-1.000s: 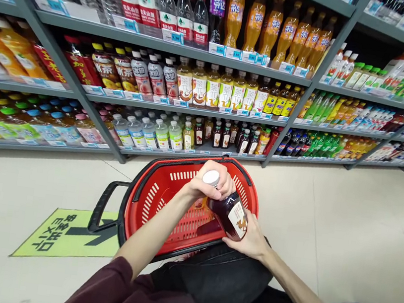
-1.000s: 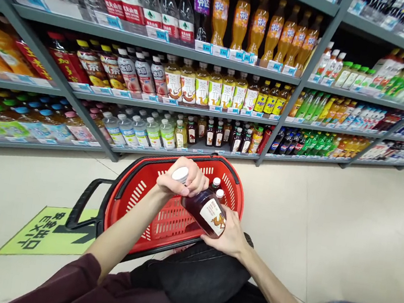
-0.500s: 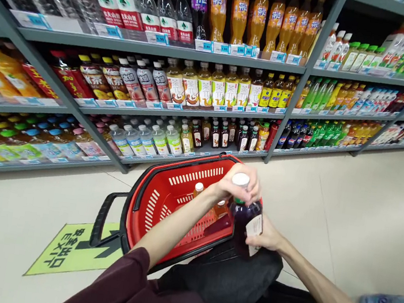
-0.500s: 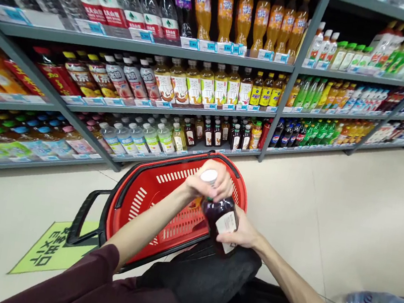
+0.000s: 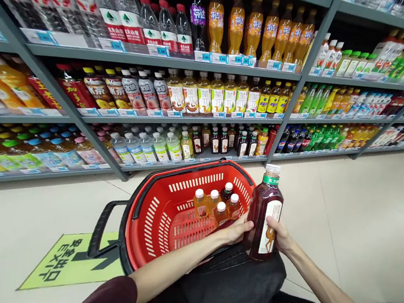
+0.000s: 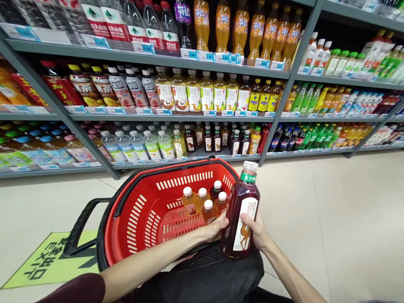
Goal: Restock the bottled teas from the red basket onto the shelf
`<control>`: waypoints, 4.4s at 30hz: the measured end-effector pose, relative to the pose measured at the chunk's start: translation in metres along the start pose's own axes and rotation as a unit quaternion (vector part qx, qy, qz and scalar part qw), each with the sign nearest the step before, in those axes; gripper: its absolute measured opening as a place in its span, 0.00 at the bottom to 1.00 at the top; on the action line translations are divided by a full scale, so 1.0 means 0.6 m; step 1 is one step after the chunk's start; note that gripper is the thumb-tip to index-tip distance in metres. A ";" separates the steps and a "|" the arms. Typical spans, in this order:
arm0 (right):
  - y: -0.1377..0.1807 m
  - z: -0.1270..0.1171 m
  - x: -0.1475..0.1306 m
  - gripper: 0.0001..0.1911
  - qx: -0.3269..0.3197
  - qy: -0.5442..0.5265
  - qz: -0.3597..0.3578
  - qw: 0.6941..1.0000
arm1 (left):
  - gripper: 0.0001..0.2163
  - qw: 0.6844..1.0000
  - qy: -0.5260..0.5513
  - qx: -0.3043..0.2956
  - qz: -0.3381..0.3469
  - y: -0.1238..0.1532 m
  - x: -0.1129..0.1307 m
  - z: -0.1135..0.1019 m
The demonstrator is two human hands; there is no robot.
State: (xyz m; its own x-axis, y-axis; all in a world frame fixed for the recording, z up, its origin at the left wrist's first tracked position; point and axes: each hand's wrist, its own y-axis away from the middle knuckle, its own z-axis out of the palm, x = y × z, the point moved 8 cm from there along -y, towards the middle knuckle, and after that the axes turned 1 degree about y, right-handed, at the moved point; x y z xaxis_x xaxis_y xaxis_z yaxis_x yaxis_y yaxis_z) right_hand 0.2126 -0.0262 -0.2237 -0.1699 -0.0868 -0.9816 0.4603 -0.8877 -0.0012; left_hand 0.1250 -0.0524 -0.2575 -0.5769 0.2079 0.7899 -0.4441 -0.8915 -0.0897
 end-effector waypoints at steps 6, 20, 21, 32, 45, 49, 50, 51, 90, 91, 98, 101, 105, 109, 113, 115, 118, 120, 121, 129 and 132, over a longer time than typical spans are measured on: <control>-0.008 -0.016 -0.029 0.28 0.078 0.002 -0.080 0.994 | 0.48 0.998 0.041 -0.018 -0.039 -0.002 0.007 0.014; -0.027 -0.026 -0.024 0.31 0.144 -0.018 -0.058 0.988 | 0.39 0.996 0.066 0.033 -0.046 -0.010 0.007 -0.003; -0.029 -0.030 -0.018 0.32 0.152 -0.030 -0.046 0.987 | 0.38 0.996 0.067 0.036 -0.046 -0.012 0.006 -0.005; -0.033 -0.045 -0.014 0.34 0.187 -0.016 -0.050 0.981 | 0.35 0.997 0.056 0.041 -0.037 -0.014 0.003 -0.006; -0.026 -0.050 -0.056 0.22 0.068 0.165 -0.164 0.970 | 0.36 1.000 -0.022 -0.008 -0.006 -0.011 0.008 0.000; -0.033 -0.052 -0.051 0.21 0.052 0.158 -0.147 0.975 | 0.35 1.000 -0.019 -0.004 -0.002 -0.012 0.011 0.001; -0.034 -0.054 -0.050 0.21 0.052 0.151 -0.140 0.977 | 0.35 1.000 -0.022 -0.004 0.000 -0.013 0.012 0.002; -0.035 -0.056 -0.050 0.21 0.052 0.143 -0.134 0.979 | 0.35 1.000 -0.026 -0.004 0.002 -0.013 0.013 0.004; -0.042 -0.072 -0.042 0.24 0.079 0.111 -0.118 0.984 | 0.29 1.000 -0.020 0.005 -0.006 -0.015 0.015 0.008; -0.042 -0.072 -0.042 0.25 0.079 0.110 -0.118 0.984 | 0.30 1.000 -0.024 0.004 -0.008 -0.015 0.014 0.006; -0.042 -0.072 -0.044 0.27 0.084 0.111 -0.110 0.984 | 0.33 0.999 -0.046 0.001 -0.004 -0.015 0.003 -0.011; -0.043 -0.073 -0.042 0.26 0.086 0.108 -0.110 0.984 | 0.33 0.998 -0.056 -0.004 -0.005 -0.015 0.002 -0.011; -0.044 -0.074 -0.041 0.26 0.087 0.105 -0.110 0.984 | 0.32 0.998 -0.068 -0.006 -0.006 -0.013 0.007 -0.005; -0.044 -0.075 -0.038 0.25 0.085 0.101 -0.107 0.985 | 0.35 0.997 -0.072 -0.013 -0.006 -0.014 0.009 -0.002; -0.044 -0.079 -0.034 0.26 0.089 0.101 -0.103 0.985 | 0.35 0.997 -0.071 -0.011 -0.002 -0.015 0.007 -0.003; -0.045 -0.079 -0.035 0.27 0.090 0.103 -0.104 0.985 | 0.33 0.998 -0.065 -0.002 -0.007 -0.016 0.006 -0.002; -0.045 -0.077 -0.039 0.26 0.086 0.107 -0.109 0.985 | 0.29 0.999 -0.045 0.013 -0.017 -0.015 0.007 0.004; -0.045 -0.076 -0.043 0.25 0.083 0.111 -0.115 0.984 | 0.28 0.999 -0.036 0.016 -0.018 -0.015 0.009 0.008; -0.045 -0.075 -0.045 0.24 0.082 0.114 -0.118 0.983 | 0.28 0.999 -0.035 0.017 -0.017 -0.016 0.010 0.009; -0.042 -0.078 -0.057 0.24 0.077 0.136 -0.137 0.978 | 0.30 0.998 -0.066 0.008 -0.001 -0.018 -0.001 -0.008; -0.039 -0.078 -0.065 0.24 0.075 0.161 -0.134 0.975 | 0.34 0.997 -0.078 0.015 -0.010 -0.018 -0.004 -0.011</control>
State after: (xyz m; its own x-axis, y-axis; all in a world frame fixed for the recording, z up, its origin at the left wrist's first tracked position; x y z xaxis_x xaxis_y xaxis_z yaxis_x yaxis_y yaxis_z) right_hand 0.2495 0.0192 -0.1942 0.0268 0.2820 -0.9590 0.3011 -0.9171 -0.2613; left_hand 0.1265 -0.0406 -0.2623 -0.4534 0.1633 0.8762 -0.4325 -0.8999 -0.0561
